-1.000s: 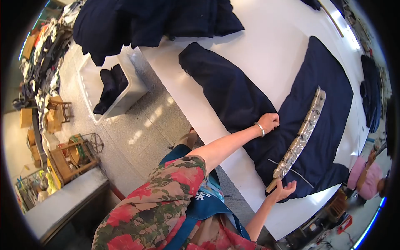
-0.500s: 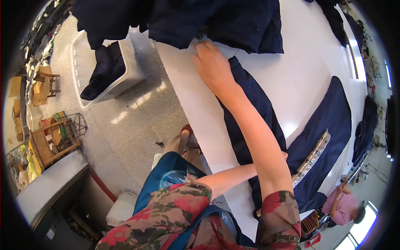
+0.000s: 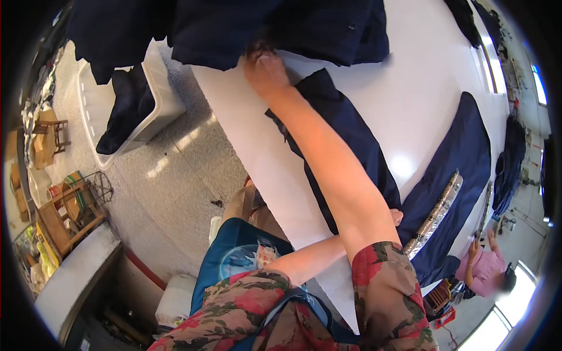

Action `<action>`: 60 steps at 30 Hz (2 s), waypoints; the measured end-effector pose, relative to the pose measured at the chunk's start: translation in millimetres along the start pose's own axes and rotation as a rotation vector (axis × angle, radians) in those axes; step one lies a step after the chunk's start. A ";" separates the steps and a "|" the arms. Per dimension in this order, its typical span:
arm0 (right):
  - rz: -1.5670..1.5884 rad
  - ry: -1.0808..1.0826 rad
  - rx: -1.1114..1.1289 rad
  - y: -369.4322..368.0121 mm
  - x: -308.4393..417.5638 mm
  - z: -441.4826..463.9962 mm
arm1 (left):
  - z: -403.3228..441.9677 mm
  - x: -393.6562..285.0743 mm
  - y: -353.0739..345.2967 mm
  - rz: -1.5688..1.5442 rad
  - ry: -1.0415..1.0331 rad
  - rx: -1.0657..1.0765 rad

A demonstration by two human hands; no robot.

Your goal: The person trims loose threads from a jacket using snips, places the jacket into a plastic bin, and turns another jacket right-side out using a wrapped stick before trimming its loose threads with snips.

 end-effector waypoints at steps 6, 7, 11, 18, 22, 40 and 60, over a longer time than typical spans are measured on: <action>1.583 -0.716 0.325 72.1 36.2 -59.5 | -3.8 16.7 5.6 0.216 -0.062 -0.006; 1.775 -0.795 0.397 94.4 39.0 -73.9 | 0.4 21.9 7.9 0.219 -0.069 0.007; 2.181 -0.862 0.312 160.2 30.2 -144.6 | 12.0 32.8 7.1 0.232 -0.059 0.035; 2.153 -0.919 0.118 246.1 -6.8 -251.7 | 16.9 35.1 5.3 0.043 0.134 0.124; 1.799 -1.268 -0.306 286.5 -44.5 -337.4 | 21.4 43.7 3.6 0.052 0.163 0.112; 1.170 -1.838 -0.401 258.0 -128.7 -462.5 | 22.9 45.1 35.8 0.042 0.211 0.130; 1.208 -1.835 -0.539 238.1 -141.1 -464.7 | 19.6 30.6 44.8 0.006 0.205 0.160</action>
Point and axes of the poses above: each hand's wrist, its own z-axis towards the middle knuckle, its own y-axis out of the back of the hand, x = y × z, the point moved 5 cm from there along z, towards the middle knuckle, and after that the axes turned 1 degree about -y, right-handed, at the moved point
